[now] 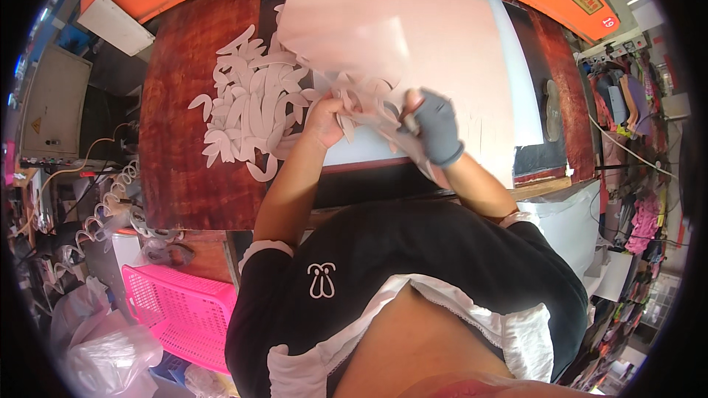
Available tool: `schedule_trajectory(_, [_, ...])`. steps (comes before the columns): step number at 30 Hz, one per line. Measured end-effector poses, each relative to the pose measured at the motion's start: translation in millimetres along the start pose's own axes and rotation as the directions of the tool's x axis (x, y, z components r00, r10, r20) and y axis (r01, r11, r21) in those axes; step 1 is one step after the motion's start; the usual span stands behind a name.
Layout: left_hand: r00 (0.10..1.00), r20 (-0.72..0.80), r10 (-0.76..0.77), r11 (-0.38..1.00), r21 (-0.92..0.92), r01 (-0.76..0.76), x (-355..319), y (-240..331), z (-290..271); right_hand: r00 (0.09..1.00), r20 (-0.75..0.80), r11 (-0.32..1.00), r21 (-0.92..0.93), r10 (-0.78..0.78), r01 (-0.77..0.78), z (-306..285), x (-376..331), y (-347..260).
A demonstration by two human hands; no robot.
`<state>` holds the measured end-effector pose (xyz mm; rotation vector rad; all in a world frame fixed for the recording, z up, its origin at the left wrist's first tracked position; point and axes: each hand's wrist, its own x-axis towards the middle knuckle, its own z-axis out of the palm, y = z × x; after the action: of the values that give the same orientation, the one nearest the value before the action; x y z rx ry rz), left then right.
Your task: The person removes cut fabric pieces from a die-cut sheet, then places a new sheet on a hydraulic guillotine cutter, aligns it, and cuts it. They repeat the process by removing the cut pieces and preparing another sheet.
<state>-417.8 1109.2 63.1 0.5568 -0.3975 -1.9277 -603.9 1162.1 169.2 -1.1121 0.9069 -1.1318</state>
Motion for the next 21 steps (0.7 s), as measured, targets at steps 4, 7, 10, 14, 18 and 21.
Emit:
schedule_trajectory(4, [0.993, -0.109, 0.038, 0.984, 0.175, -0.019, -16.4, 23.9, -16.6, 0.947, -0.32, 0.999, 0.01, -0.029, 0.034, -25.8, 19.6, -31.8])
schedule_trajectory(7, [0.93, -0.22, 0.294, 0.781, 0.617, -0.101, -30.2, 56.9, -34.8, 0.928, -0.373, 0.987, 0.143, -0.014, 0.073, -45.0, 28.9, -48.0])
schedule_trajectory(10, [0.731, 0.129, 0.67, -0.1, 0.991, -0.084, -37.9, 66.8, -32.7, 0.955, -0.296, 0.978, 0.201, 0.002, 0.061, -51.7, 33.4, -46.7])
schedule_trajectory(14, [0.679, 0.443, 0.586, -0.621, 0.783, 0.025, -45.9, 48.5, 9.3, 0.967, -0.241, 0.956, 0.295, 0.078, -0.004, -48.2, 38.4, -36.0])
schedule_trajectory(18, [0.799, 0.538, 0.27, -0.225, 0.842, -0.491, -33.2, -4.0, 60.2, 0.984, -0.132, 0.924, 0.378, 0.117, -0.059, -41.8, 37.6, -29.8])
schedule_trajectory(21, [0.71, 0.619, 0.334, -0.426, 0.772, -0.472, -20.3, -41.3, 74.7, 0.99, -0.134, 0.948, 0.319, 0.043, 0.002, -38.5, 37.9, -27.9])
